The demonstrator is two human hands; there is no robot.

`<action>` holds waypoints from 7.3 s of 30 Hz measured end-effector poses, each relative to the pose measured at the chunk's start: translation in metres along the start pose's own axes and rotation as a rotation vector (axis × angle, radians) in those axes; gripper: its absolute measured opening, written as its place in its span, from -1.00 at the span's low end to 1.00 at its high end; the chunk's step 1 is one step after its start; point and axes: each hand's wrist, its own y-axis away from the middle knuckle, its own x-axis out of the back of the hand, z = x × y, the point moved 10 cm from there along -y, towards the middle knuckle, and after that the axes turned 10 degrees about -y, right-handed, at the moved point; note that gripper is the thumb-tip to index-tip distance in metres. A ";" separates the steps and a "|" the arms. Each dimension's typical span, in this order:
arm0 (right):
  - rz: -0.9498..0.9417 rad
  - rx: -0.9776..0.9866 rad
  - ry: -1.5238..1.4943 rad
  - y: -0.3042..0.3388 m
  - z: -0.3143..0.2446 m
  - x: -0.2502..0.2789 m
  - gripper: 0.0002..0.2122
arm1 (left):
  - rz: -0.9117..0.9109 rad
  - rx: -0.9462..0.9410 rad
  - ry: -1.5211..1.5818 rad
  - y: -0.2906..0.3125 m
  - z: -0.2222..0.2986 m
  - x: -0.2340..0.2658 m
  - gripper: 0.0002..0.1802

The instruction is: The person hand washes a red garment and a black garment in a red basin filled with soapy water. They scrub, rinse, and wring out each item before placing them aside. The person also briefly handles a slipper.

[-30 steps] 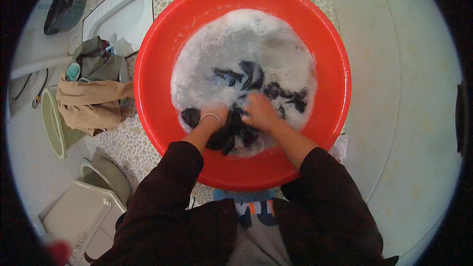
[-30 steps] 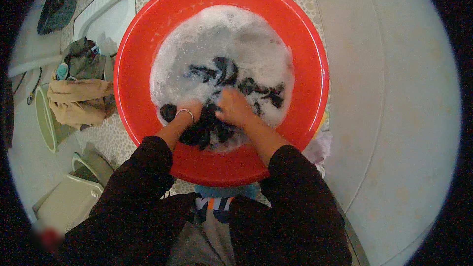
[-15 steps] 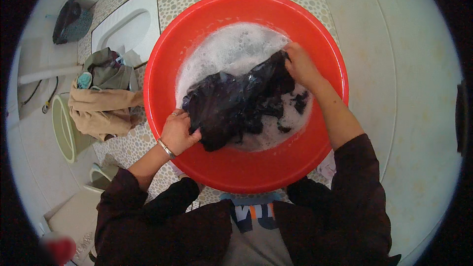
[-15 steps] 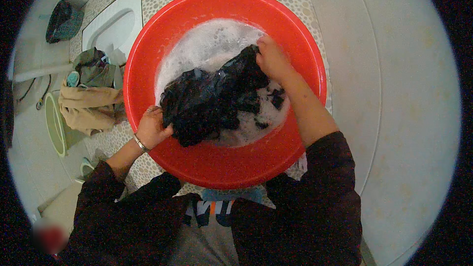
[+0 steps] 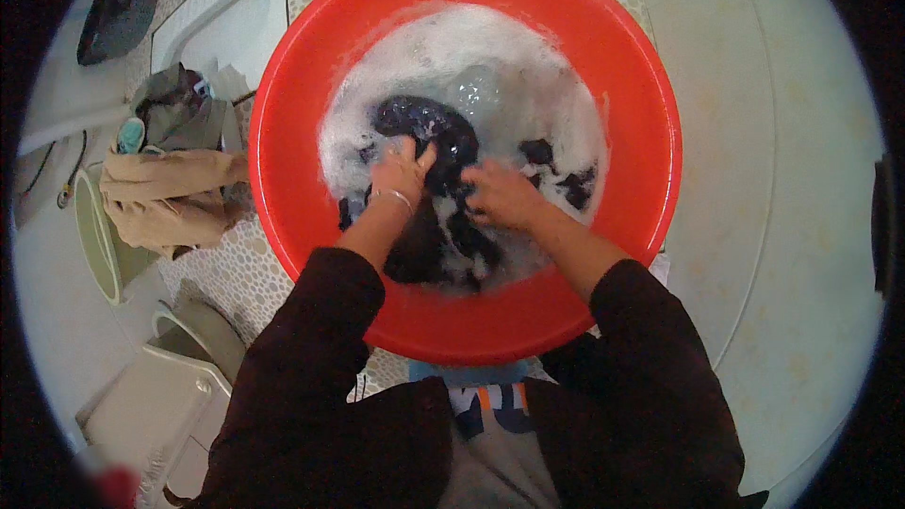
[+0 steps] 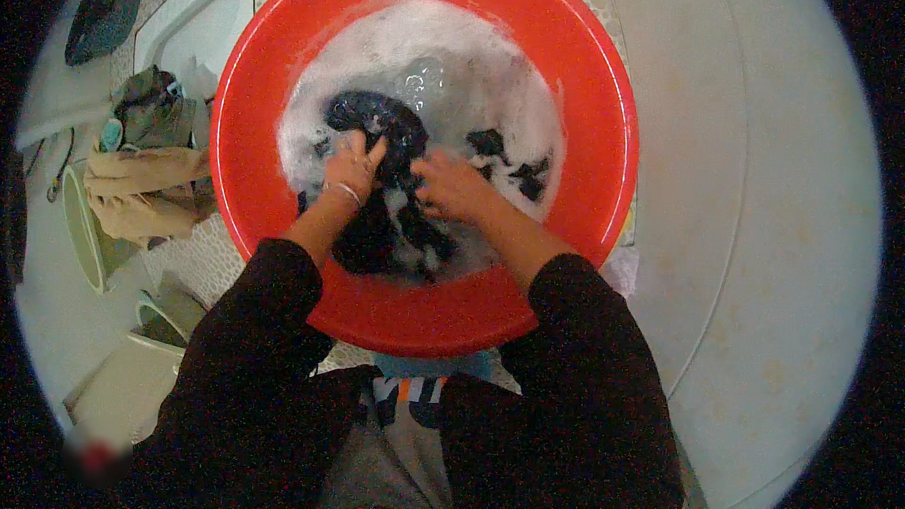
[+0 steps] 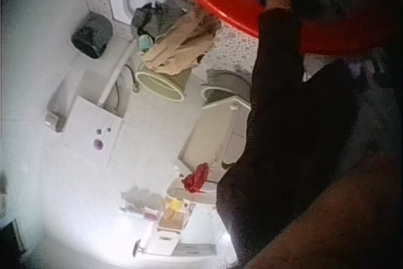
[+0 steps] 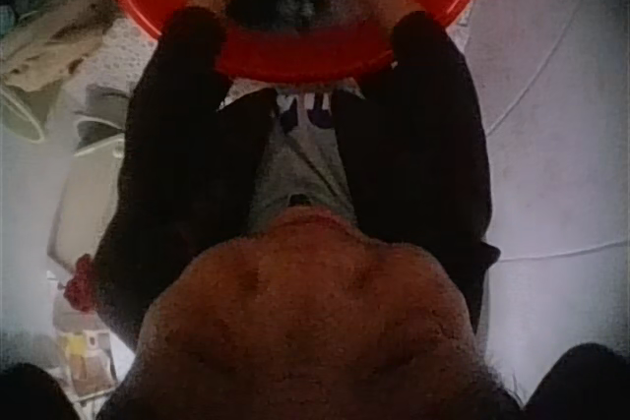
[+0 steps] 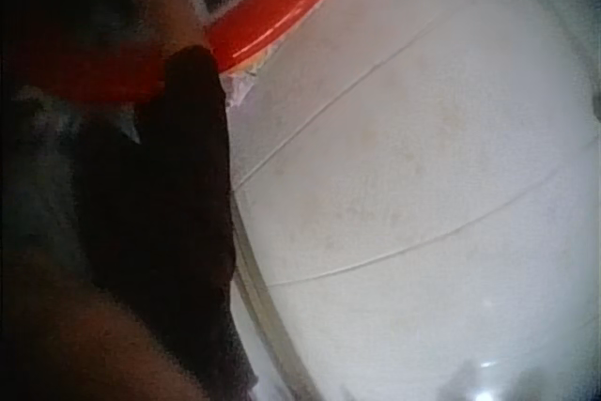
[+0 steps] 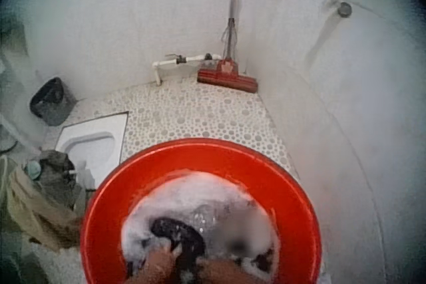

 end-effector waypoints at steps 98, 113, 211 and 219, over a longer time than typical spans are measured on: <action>1.002 -0.182 -1.086 0.141 -0.216 0.227 -0.87 | 0.516 -0.432 1.448 0.311 -0.080 0.216 -0.82; 1.101 0.294 -0.676 0.160 -0.343 0.255 -0.84 | -0.263 -0.385 2.240 0.223 0.029 0.150 -0.08; 0.606 0.014 -0.437 0.130 -0.295 0.235 -0.83 | 0.524 -0.183 1.564 0.249 -0.073 0.190 -0.67; 0.083 -0.076 -0.290 0.103 -0.295 0.155 -0.77 | 0.635 -0.294 1.831 0.270 -0.075 0.212 -0.73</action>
